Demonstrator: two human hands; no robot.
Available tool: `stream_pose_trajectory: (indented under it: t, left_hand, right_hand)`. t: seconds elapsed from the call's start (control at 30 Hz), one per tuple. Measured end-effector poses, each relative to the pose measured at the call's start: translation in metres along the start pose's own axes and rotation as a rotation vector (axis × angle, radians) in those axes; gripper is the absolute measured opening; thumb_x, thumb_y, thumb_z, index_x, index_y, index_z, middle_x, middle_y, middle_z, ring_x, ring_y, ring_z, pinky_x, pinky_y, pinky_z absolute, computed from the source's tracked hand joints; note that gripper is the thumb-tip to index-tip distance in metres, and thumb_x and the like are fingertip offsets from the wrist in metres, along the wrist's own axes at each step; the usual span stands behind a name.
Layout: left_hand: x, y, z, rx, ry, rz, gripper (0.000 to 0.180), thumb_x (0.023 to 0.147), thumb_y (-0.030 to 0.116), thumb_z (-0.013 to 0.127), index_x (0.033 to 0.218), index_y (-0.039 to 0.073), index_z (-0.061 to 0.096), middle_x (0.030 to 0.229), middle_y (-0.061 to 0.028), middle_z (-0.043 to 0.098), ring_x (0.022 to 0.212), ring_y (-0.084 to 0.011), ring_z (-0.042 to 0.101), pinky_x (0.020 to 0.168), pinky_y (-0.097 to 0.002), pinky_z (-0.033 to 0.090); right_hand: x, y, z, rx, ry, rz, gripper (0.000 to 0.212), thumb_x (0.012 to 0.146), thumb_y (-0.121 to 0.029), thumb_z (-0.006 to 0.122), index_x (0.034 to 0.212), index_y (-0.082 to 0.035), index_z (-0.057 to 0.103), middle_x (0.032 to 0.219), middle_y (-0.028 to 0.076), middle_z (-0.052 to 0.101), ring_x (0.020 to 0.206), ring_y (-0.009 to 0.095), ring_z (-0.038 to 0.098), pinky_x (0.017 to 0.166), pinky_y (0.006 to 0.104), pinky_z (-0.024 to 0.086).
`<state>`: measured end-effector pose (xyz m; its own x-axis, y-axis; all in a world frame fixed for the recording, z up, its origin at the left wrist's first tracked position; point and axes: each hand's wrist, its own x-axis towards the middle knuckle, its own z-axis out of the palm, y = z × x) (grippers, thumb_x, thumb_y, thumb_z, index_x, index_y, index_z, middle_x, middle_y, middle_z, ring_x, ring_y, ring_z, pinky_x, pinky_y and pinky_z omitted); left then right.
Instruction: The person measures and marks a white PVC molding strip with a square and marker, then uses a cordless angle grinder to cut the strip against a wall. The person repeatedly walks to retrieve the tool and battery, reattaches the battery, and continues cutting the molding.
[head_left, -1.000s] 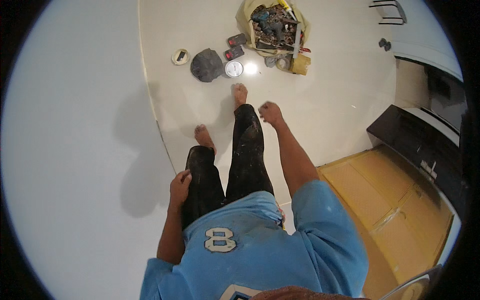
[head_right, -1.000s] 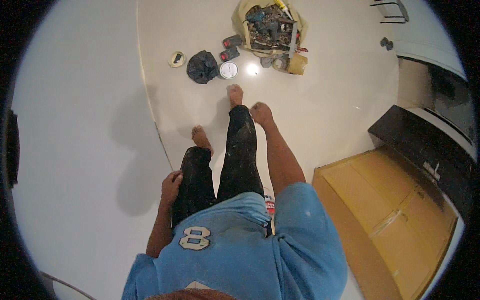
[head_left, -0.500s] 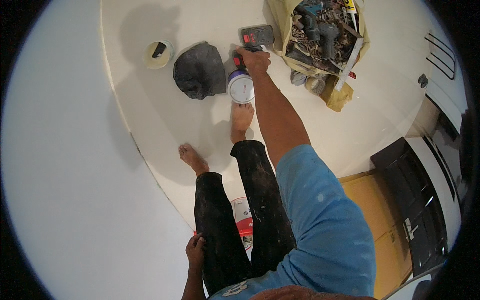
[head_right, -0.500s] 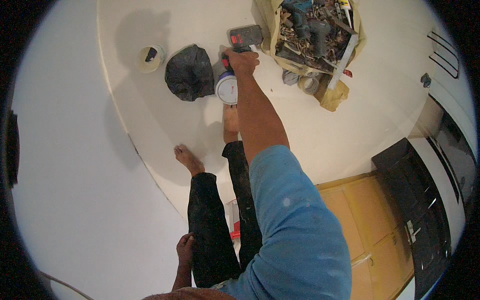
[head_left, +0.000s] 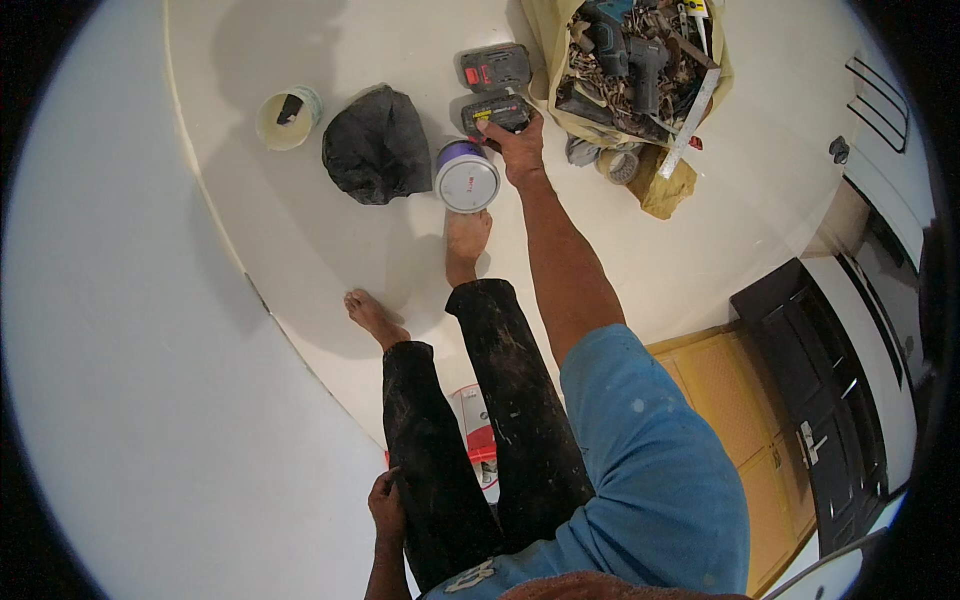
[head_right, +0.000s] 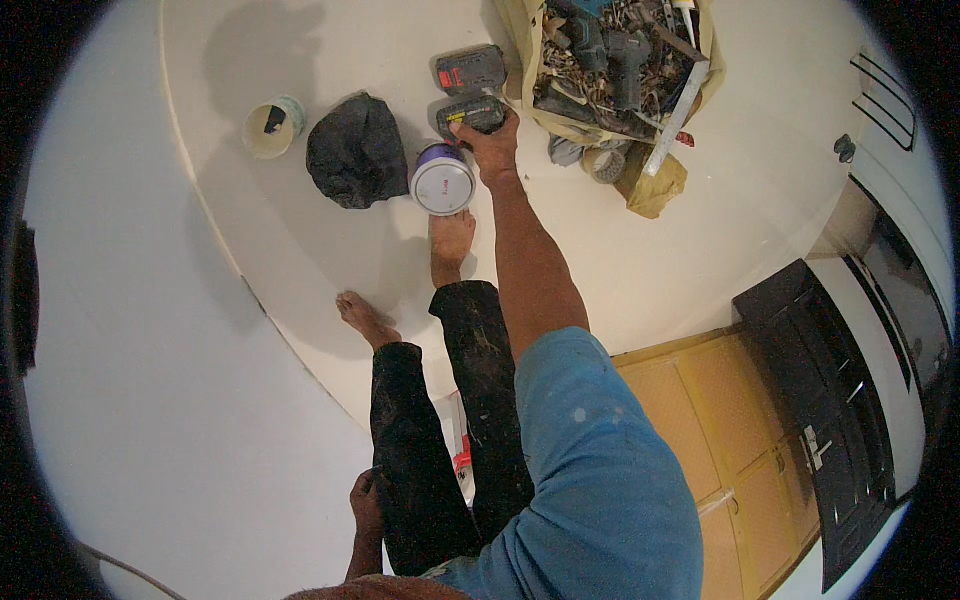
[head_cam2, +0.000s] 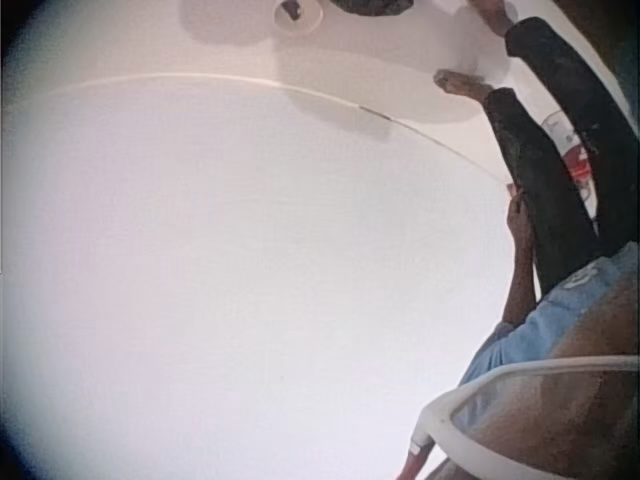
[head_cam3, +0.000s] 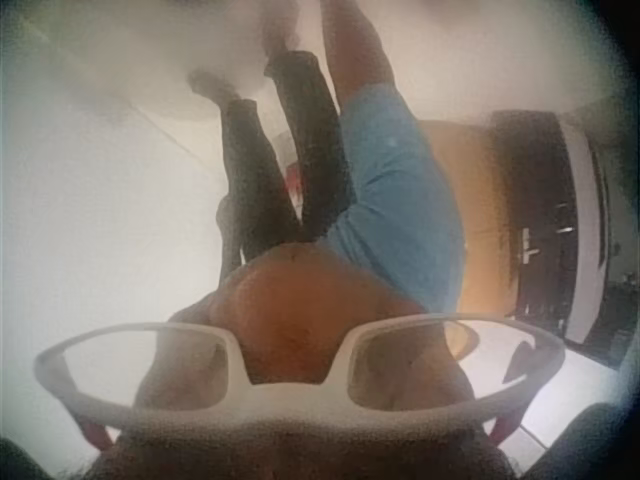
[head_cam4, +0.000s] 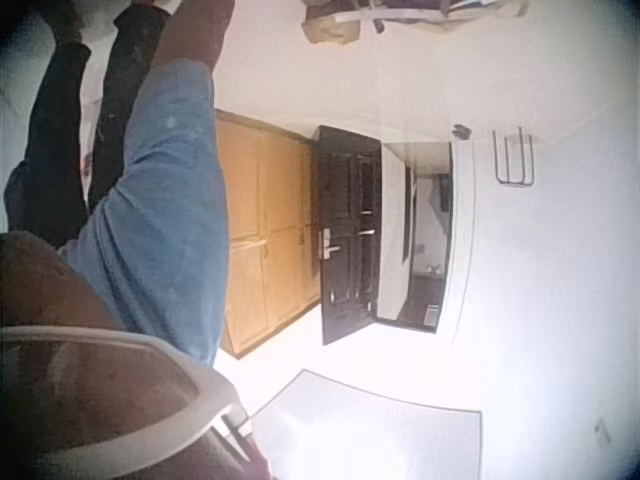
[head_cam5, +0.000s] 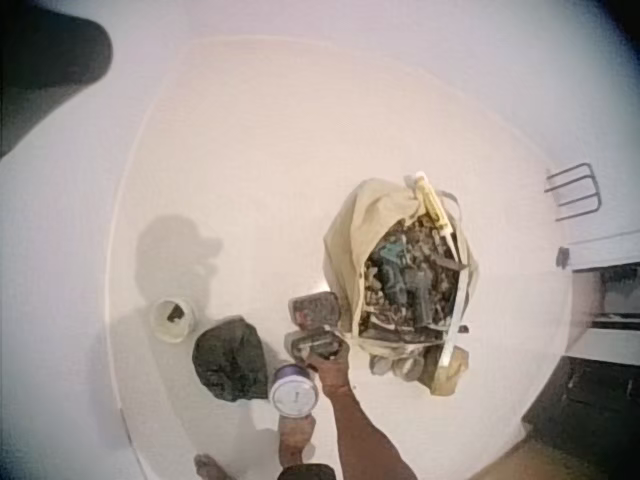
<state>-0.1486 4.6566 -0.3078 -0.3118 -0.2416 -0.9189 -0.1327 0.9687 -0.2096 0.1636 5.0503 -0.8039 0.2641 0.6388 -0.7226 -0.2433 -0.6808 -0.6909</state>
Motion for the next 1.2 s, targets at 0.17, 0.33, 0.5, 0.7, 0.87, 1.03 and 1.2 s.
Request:
stream_pose_trajectory:
  t: [0.17, 0.33, 0.5, 0.7, 0.87, 1.03, 1.2]
  left_hand:
    - [-0.005, 0.020, 0.000, 0.086, -0.013, 0.062, 0.034, 0.102, 0.016, 0.067, 0.129, -0.005, 0.070, 0.120, -0.0162, 0.075, 0.110, -0.0249, 0.070, 0.101, -0.0381, 0.054]
    - [0.005, 0.025, -0.008, 0.203, -0.037, 0.197, 0.036, 0.102, 0.017, 0.066, 0.130, -0.005, 0.069, 0.121, -0.0199, 0.074, 0.115, -0.0294, 0.070, 0.104, -0.0411, 0.053]
    - [-0.008, 0.135, 0.032, 0.409, -0.070, 0.544, 0.056, 0.096, 0.019, 0.077, 0.144, -0.002, 0.059, 0.141, -0.0249, 0.062, 0.127, -0.0367, 0.065, 0.111, -0.0460, 0.050]
    - [-0.115, 0.294, 0.094, 0.908, -0.091, 1.386, 0.101, 0.076, 0.032, 0.095, 0.158, 0.006, 0.043, 0.160, -0.0257, 0.042, 0.142, -0.0427, 0.053, 0.114, -0.0505, 0.050]
    - [-0.189, 0.287, 0.083, 1.177, -0.534, 1.345, 0.102, 0.070, 0.031, 0.097, 0.157, 0.010, 0.046, 0.147, -0.0249, 0.054, 0.133, -0.0431, 0.059, 0.110, -0.0501, 0.052]
    - [-0.220, 0.226, 0.060, 1.155, -0.562, 1.287, 0.076, 0.071, 0.032, 0.095, 0.132, 0.005, 0.058, 0.116, -0.0157, 0.067, 0.114, -0.0322, 0.067, 0.099, -0.0430, 0.053]
    - [-0.227, 0.155, 0.035, 1.184, -0.882, 0.837, 0.066, 0.082, 0.034, 0.088, 0.132, 0.003, 0.059, 0.115, -0.0079, 0.067, 0.110, -0.0195, 0.064, 0.100, -0.0371, 0.051]
  right_hand:
    - [-0.001, -0.009, 0.000, -0.011, 0.002, 0.055, 0.084, 0.075, 0.000, 0.092, 0.139, -0.004, 0.037, 0.127, 0.016, 0.062, 0.109, 0.028, 0.069, 0.091, 0.0455, 0.064]
    - [-0.034, -0.062, 0.001, 0.161, 0.105, 0.266, 0.069, 0.080, -0.005, 0.085, 0.137, 0.000, 0.047, 0.120, 0.015, 0.067, 0.104, 0.029, 0.071, 0.091, 0.0451, 0.063]
    - [-0.147, -0.106, -0.003, 0.343, -0.172, 0.359, 0.044, 0.084, -0.002, 0.073, 0.127, 0.005, 0.062, 0.110, 0.016, 0.073, 0.100, 0.030, 0.074, 0.090, 0.0478, 0.064]
    - [-0.358, -0.196, -0.013, 0.351, -0.558, 0.758, 0.068, 0.090, -0.024, 0.079, 0.146, -0.002, 0.047, 0.130, 0.015, 0.064, 0.116, 0.029, 0.070, 0.087, 0.0472, 0.066]
    - [-0.480, -0.247, -0.061, 0.311, -0.748, 0.735, 0.079, 0.102, -0.065, 0.059, 0.148, -0.002, 0.051, 0.128, 0.018, 0.066, 0.108, 0.033, 0.073, 0.085, 0.0535, 0.065]
    - [-0.621, -0.209, -0.068, 0.697, -0.498, 0.631, 0.077, 0.103, -0.070, 0.054, 0.141, -0.003, 0.057, 0.121, 0.017, 0.070, 0.096, 0.031, 0.076, 0.081, 0.0509, 0.066]
    - [-0.766, -0.168, -0.058, 1.013, -0.329, 0.410, 0.066, 0.108, -0.062, 0.052, 0.131, -0.001, 0.062, 0.102, 0.014, 0.076, 0.084, 0.026, 0.077, 0.076, 0.0449, 0.067]
